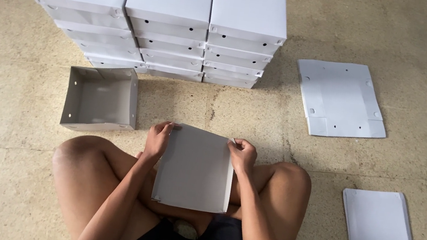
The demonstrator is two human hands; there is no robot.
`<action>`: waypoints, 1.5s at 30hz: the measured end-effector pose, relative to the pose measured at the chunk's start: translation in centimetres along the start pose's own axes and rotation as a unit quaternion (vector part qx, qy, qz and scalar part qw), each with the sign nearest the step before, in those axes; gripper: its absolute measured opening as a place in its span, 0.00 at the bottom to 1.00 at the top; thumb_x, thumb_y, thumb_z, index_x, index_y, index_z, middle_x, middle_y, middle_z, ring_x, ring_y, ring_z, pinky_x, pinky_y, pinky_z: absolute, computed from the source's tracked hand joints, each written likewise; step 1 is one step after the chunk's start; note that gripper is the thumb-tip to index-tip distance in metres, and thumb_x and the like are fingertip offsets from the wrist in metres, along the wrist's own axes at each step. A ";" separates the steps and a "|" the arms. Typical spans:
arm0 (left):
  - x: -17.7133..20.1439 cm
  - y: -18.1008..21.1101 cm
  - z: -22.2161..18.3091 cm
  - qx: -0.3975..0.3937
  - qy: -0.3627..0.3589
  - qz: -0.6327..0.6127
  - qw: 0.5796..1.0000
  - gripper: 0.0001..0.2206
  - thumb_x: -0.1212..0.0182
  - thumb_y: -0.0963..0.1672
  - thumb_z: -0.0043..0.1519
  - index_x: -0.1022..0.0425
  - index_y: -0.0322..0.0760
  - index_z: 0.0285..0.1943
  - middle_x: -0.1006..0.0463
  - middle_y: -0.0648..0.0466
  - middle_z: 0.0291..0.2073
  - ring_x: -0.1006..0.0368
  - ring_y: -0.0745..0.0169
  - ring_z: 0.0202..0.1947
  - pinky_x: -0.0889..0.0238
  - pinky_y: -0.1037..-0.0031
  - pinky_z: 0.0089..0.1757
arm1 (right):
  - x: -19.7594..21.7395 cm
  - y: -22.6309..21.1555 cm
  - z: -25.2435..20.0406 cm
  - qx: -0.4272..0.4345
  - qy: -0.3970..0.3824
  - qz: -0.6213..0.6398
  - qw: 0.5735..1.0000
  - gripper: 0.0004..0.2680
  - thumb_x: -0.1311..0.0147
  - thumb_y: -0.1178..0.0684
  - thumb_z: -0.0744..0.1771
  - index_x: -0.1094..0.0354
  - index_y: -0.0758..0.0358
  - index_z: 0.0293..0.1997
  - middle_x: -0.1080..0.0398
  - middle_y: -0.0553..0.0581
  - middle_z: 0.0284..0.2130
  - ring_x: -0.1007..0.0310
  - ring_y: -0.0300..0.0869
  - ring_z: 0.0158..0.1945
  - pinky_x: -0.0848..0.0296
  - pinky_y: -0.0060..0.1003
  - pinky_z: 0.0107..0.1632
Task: A person sitting on the floor manually assembles a white cardboard box by folding its sides and tucking in the flaps.
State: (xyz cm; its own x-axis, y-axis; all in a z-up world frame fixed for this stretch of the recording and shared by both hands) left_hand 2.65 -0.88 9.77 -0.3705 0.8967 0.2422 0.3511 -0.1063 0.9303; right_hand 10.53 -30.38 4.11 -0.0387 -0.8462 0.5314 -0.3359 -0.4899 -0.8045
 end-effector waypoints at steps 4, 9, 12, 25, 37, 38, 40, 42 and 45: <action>0.1 -0.8 0.5 -0.003 0.001 -0.013 1.000 0.15 0.49 0.48 0.65 0.14 0.42 0.44 0.18 0.46 0.37 0.27 0.55 0.44 0.38 0.65 0.48 | 0.1 -1.9 -1.5 0.021 -0.037 0.043 0.998 0.08 0.33 0.46 0.59 0.20 0.50 0.36 0.22 0.47 0.27 0.25 0.34 0.37 0.27 0.36 0.43; 0.3 -1.8 1.1 0.017 0.014 -0.075 0.997 0.16 0.51 0.47 0.67 0.15 0.43 0.46 0.17 0.44 0.40 0.25 0.53 0.46 0.37 0.65 0.48 | 1.5 -7.8 -5.0 0.065 -0.148 0.222 0.962 0.13 0.52 0.48 0.70 0.23 0.64 0.51 0.24 0.63 0.50 0.33 0.44 0.58 0.37 0.43 0.65; 0.5 -1.1 0.8 0.020 0.017 -0.126 0.992 0.16 0.51 0.46 0.68 0.16 0.38 0.47 0.18 0.40 0.43 0.26 0.49 0.49 0.37 0.63 0.52 | 1.8 -8.0 -5.2 0.080 -0.148 0.214 0.962 0.13 0.49 0.49 0.70 0.26 0.63 0.56 0.28 0.66 0.56 0.38 0.55 0.66 0.42 0.48 0.69; -0.7 -0.2 -0.3 0.078 -0.062 -0.213 0.972 0.27 0.51 0.51 0.72 0.41 0.22 0.71 0.41 0.25 0.67 0.50 0.26 0.71 0.52 0.46 0.65 | -0.7 -2.0 -1.2 -0.004 -0.170 0.316 0.933 0.16 0.51 0.39 0.71 0.27 0.59 0.57 0.27 0.55 0.53 0.32 0.37 0.56 0.37 0.36 0.65; -4.4 -7.0 0.2 0.079 -0.099 -0.416 0.901 0.30 0.48 0.51 0.70 0.46 0.26 0.76 0.53 0.34 0.75 0.65 0.35 0.75 0.69 0.50 0.69 | -1.8 -3.0 -3.7 -0.240 -0.321 0.585 0.705 0.09 0.53 0.44 0.70 0.27 0.51 0.47 0.29 0.61 0.57 0.25 0.52 0.55 0.27 0.50 0.59; -5.6 -4.7 -1.3 0.153 -0.121 -0.490 0.850 0.30 0.48 0.54 0.68 0.44 0.37 0.76 0.49 0.34 0.74 0.57 0.34 0.74 0.64 0.47 0.68 | -1.6 -2.7 -3.6 -0.245 -0.323 0.583 0.704 0.09 0.53 0.44 0.70 0.27 0.51 0.47 0.29 0.62 0.57 0.25 0.52 0.55 0.27 0.50 0.59; -7.5 -2.5 -1.7 0.225 -0.149 -0.561 0.783 0.30 0.48 0.58 0.66 0.41 0.47 0.76 0.45 0.34 0.73 0.49 0.33 0.72 0.60 0.44 0.67 | -1.1 -2.8 -2.8 -0.245 -0.318 0.580 0.708 0.09 0.53 0.44 0.70 0.27 0.51 0.47 0.28 0.62 0.57 0.24 0.52 0.55 0.27 0.50 0.58; -8.7 -3.2 0.0 0.225 -0.149 -0.558 0.785 0.26 0.49 0.56 0.67 0.35 0.43 0.70 0.38 0.37 0.69 0.42 0.38 0.68 0.52 0.48 0.65 | -0.3 -3.5 -1.8 -0.244 -0.305 0.571 0.722 0.09 0.52 0.45 0.70 0.27 0.52 0.47 0.28 0.62 0.56 0.24 0.52 0.54 0.26 0.49 0.58; -9.5 -7.1 0.8 0.234 -0.130 -0.550 0.791 0.22 0.51 0.54 0.69 0.26 0.37 0.63 0.28 0.41 0.63 0.30 0.45 0.62 0.40 0.54 0.61 | -0.7 -3.8 -2.3 -0.259 -0.294 0.556 0.733 0.09 0.52 0.45 0.69 0.27 0.52 0.47 0.28 0.62 0.56 0.24 0.52 0.53 0.26 0.48 0.57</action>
State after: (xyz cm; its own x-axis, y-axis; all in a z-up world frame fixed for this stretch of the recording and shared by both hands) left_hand 4.36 -8.31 0.65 -0.5045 0.4008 -0.7648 0.2415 0.9159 0.3206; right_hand 9.70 -27.45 7.33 -0.1981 -0.6810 -0.7050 -0.7223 0.5877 -0.3647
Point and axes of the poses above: each hand's wrist, its own z-axis towards the middle knuckle, its own x-axis out of the back of the hand, y = z × x, the point moved 5 cm from there along z, towards the middle knuckle
